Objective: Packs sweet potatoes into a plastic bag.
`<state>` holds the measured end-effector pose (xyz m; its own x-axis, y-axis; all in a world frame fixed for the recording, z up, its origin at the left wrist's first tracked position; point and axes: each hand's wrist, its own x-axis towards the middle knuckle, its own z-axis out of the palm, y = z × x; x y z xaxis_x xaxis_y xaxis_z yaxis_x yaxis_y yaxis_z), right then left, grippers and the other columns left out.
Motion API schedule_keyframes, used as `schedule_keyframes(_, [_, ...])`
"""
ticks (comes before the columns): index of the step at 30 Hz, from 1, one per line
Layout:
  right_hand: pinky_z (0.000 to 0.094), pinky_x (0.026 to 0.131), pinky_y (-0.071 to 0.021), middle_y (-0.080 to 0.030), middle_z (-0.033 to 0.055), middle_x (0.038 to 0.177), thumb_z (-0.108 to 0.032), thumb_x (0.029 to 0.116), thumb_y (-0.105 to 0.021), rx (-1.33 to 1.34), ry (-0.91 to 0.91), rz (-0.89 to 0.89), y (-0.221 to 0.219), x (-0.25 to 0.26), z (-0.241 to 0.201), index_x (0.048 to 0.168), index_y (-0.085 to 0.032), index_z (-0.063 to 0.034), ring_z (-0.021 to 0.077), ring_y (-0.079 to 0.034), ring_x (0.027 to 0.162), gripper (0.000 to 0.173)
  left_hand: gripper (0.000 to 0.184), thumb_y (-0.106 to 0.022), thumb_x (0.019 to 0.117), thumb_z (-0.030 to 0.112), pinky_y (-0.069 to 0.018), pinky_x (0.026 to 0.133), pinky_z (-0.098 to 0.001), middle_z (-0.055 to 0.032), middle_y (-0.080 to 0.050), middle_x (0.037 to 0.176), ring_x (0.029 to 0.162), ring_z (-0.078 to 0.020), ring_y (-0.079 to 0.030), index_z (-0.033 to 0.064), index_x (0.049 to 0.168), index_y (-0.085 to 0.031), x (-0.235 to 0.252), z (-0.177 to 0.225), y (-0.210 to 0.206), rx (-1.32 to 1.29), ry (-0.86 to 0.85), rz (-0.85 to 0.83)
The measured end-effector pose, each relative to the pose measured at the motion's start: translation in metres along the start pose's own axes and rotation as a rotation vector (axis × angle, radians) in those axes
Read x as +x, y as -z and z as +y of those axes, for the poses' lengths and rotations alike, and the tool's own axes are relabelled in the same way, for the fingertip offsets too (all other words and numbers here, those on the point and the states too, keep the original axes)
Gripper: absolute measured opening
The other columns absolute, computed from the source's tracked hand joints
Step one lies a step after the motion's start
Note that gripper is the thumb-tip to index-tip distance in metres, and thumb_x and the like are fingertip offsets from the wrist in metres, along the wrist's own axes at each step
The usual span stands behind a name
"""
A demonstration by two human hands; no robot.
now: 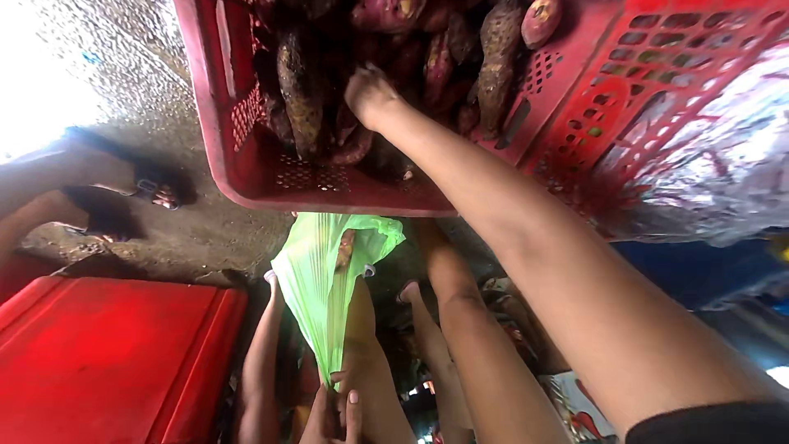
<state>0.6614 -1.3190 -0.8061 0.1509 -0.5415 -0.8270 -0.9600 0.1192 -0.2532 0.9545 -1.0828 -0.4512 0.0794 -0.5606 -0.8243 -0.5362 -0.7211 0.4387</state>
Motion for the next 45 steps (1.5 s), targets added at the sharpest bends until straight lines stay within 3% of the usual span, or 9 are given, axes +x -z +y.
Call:
schedule_keyframes(4, [0.0546, 0.111, -0.0445, -0.053, 0.0219, 0.144, -0.008, 0.0769, -0.082, 0.213, 0.113, 0.187, 0.004, -0.026, 0.031, 0.142, -0.053, -0.0012, 0.0390, -0.051, 0.135, 0.071, 0.032, -0.065, 0.0969, 0.028, -0.0463, 0.059, -0.0112, 0.0113, -0.059, 0.079, 0.064, 0.0059, -0.052, 0.0054, 0.119, -0.063, -0.002, -0.006, 0.001, 0.002, -0.017, 0.000])
schedule_keyframes(7, [0.0570, 0.088, -0.0562, -0.068, 0.0158, 0.123, -0.029, 0.0803, -0.075, 0.599, -0.180, 0.420, 0.000, -0.067, 0.045, 0.140, -0.053, -0.0095, 0.0330, -0.068, 0.111, 0.067, 0.035, -0.065, 0.0960, 0.029, -0.0474, 0.060, -0.0135, 0.0087, -0.060, 0.079, 0.064, 0.0036, -0.053, 0.0024, 0.119, -0.064, -0.004, -0.012, -0.001, 0.022, -0.027, 0.009])
schedule_keyframes(11, [0.0542, 0.103, -0.0496, -0.059, 0.0239, 0.137, -0.055, 0.0786, -0.078, 0.699, -0.729, 0.572, -0.012, -0.074, 0.079, 0.146, -0.051, -0.0042, 0.0385, -0.059, 0.125, 0.088, 0.032, -0.064, 0.0964, 0.023, -0.0469, 0.060, -0.0111, 0.0110, -0.059, 0.080, 0.065, 0.0058, -0.053, 0.0025, 0.121, -0.063, -0.009, -0.013, -0.007, -0.047, -0.020, 0.000])
schedule_keyframes(17, [0.0476, 0.086, -0.0601, -0.064, 0.0189, 0.123, -0.017, 0.0604, -0.091, 1.088, -1.001, 0.572, -0.039, -0.020, 0.112, 0.155, -0.023, -0.0035, 0.0298, -0.069, 0.104, 0.117, 0.029, -0.066, 0.0962, 0.027, -0.0461, 0.059, -0.0119, 0.0114, -0.058, 0.079, 0.065, 0.0043, -0.052, 0.0074, 0.117, -0.065, -0.010, -0.017, -0.010, -0.085, -0.022, 0.019])
schedule_keyframes(25, [0.0419, 0.084, -0.0617, -0.070, 0.0104, 0.114, -0.027, 0.0759, -0.088, 1.513, -0.520, 0.254, -0.007, -0.177, 0.105, 0.137, -0.054, -0.0046, 0.0207, -0.070, 0.099, 0.073, 0.031, -0.044, 0.1046, 0.011, -0.0422, 0.050, -0.0144, 0.0081, -0.059, 0.071, 0.053, 0.0016, -0.048, 0.0039, 0.121, -0.069, -0.026, 0.000, -0.022, -0.519, 0.181, 0.117])
schedule_keyframes(29, [0.0299, 0.067, -0.0616, -0.073, -0.0003, 0.091, -0.018, 0.0820, -0.074, 1.689, -0.197, 0.064, 0.014, -0.291, 0.075, 0.118, -0.061, -0.0128, 0.0097, -0.070, 0.075, 0.039, 0.032, -0.045, 0.1068, 0.014, -0.0543, 0.093, -0.0214, -0.0011, -0.072, 0.126, 0.108, -0.0044, -0.067, 0.0013, 0.123, -0.069, -0.071, 0.029, -0.029, -0.641, 0.156, 0.207])
schedule_keyframes(31, [0.0300, 0.066, -0.0622, -0.075, -0.0020, 0.090, -0.026, 0.0772, -0.081, 1.688, -0.023, -0.091, 0.027, -0.338, 0.070, 0.114, -0.067, -0.0183, 0.0087, -0.071, 0.074, 0.040, 0.031, -0.046, 0.1060, 0.014, -0.0543, 0.080, -0.0153, 0.0018, -0.073, 0.122, 0.091, 0.0015, -0.067, 0.0034, 0.119, -0.072, -0.102, 0.046, -0.032, -0.680, 0.089, 0.295])
schedule_keyframes(37, [0.0314, 0.085, -0.0622, -0.076, 0.0041, 0.104, -0.012, 0.0680, -0.087, 0.949, 0.509, -0.503, 0.126, -0.429, -0.003, 0.121, -0.070, -0.0050, 0.0112, -0.072, 0.092, 0.056, 0.032, -0.044, 0.1053, 0.007, -0.0381, 0.046, -0.0105, 0.0057, -0.066, 0.078, 0.050, 0.0054, -0.043, -0.0022, 0.126, -0.067, -0.198, 0.093, -0.013, -1.017, 0.025, 0.415])
schedule_keyframes(45, [0.0615, 0.088, -0.0551, -0.075, 0.0063, 0.108, -0.024, 0.0782, -0.086, -0.078, 0.937, -0.276, 0.091, -0.467, -0.174, 0.122, -0.073, -0.0218, 0.0301, -0.070, 0.103, 0.045, 0.033, -0.042, 0.1072, 0.008, -0.0384, 0.047, -0.0112, 0.0001, -0.071, 0.097, 0.051, 0.0045, -0.044, -0.0012, 0.126, -0.067, -0.297, 0.103, 0.004, -1.229, -0.060, 0.406])
